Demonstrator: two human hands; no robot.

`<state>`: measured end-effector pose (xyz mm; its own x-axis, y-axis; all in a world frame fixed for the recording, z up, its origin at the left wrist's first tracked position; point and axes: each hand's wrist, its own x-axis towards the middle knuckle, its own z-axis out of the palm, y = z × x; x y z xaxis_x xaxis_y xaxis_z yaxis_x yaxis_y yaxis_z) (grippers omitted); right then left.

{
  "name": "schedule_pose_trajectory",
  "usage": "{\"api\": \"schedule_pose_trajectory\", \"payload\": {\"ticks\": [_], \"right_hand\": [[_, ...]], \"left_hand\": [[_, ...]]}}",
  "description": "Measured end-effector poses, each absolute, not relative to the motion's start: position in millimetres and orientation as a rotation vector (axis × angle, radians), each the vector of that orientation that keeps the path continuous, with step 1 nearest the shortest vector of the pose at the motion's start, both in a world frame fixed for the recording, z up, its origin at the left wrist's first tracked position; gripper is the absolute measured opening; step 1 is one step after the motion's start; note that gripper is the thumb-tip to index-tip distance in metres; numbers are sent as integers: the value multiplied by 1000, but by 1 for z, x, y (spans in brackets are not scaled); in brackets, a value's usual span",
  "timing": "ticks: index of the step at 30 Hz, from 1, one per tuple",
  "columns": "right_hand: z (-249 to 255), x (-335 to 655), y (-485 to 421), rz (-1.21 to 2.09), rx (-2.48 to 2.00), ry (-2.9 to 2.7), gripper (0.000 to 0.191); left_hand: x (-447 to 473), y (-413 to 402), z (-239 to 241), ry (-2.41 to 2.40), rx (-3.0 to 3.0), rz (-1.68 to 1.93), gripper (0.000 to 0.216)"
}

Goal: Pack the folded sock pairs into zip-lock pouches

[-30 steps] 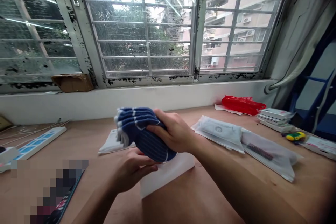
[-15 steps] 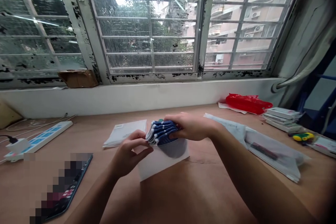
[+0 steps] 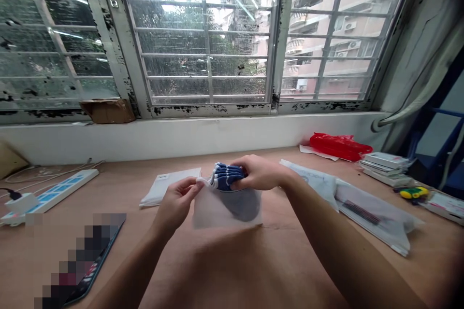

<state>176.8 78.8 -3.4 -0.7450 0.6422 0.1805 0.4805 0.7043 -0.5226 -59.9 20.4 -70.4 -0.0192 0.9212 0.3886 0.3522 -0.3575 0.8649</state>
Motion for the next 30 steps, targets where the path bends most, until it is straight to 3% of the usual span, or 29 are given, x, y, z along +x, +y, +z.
{"api": "schedule_pose_trajectory", "payload": {"ticks": [3,9,16,24,30], "right_hand": [[-8,173,84,783,-797,-2415,28],[-10,174,93,998,-658,-2185,17],[2,173,82,931,-629,-2021,19],[9,168,62,697,-781,-2077,21],[4,164,63,994,-838,-2037,23]], "left_hand": [[-49,22,-56,1368,1616,1449,37],[-30,29,-19,1578,1901,1545,36],[-6,29,18,1721,2279,1663,25],[6,21,22,1573,2234,1753,21],[13,17,18,1580,2216,1740,17]]}}
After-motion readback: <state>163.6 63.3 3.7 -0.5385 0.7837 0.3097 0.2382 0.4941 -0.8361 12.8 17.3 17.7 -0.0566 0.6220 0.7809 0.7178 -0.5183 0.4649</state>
